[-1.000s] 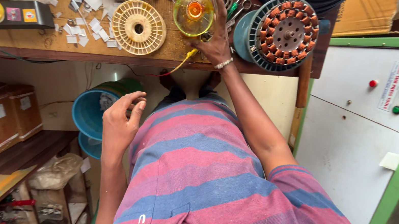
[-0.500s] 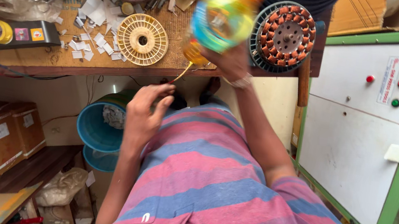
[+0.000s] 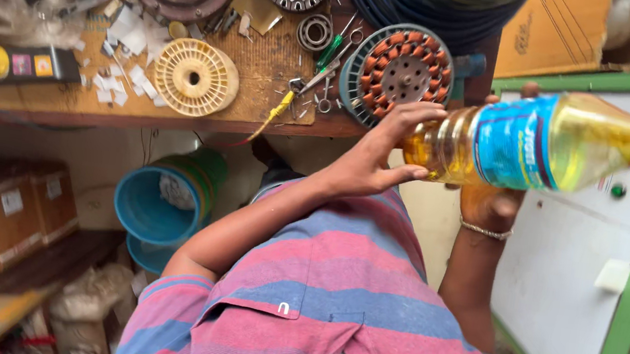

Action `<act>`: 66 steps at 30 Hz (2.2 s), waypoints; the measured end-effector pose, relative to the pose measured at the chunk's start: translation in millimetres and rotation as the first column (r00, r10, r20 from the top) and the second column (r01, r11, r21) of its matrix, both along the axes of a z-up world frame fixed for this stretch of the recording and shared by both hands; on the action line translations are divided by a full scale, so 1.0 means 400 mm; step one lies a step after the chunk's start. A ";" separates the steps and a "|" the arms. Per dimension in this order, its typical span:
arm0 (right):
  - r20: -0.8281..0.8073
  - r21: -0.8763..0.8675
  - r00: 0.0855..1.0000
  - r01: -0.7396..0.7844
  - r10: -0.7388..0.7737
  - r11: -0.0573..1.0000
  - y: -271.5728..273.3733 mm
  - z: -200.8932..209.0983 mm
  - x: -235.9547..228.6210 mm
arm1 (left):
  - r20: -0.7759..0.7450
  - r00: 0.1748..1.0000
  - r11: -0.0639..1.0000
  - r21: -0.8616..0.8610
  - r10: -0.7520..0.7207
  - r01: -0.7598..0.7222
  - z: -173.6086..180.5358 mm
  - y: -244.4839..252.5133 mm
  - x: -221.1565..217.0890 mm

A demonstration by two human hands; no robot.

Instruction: The person pours a yellow liquid from a plastic bottle onto a copper-wound motor stator clamped to a workbench. The person rotates the stator by hand to coat different sections while continuing to pour.

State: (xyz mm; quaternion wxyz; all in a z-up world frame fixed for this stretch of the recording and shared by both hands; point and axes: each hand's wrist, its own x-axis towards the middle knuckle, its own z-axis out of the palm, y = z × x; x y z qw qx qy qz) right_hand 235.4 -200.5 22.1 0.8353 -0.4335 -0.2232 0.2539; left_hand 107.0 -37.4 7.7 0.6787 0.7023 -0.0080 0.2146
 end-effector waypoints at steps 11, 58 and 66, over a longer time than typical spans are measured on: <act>0.121 -0.309 0.991 -0.016 0.057 0.951 -0.190 -0.278 0.531 | -0.073 0.452 0.400 0.604 0.889 -0.689 0.012 -0.071 0.075; -0.124 -0.203 0.990 0.043 -0.070 0.978 -0.201 -0.372 0.569 | -0.504 0.321 0.397 0.046 0.801 -0.917 -0.034 -0.150 0.100; -0.113 -0.233 0.992 0.033 -0.061 0.972 -0.184 -0.384 0.576 | -0.582 0.525 0.196 -0.533 0.621 -0.823 -0.052 -0.110 0.038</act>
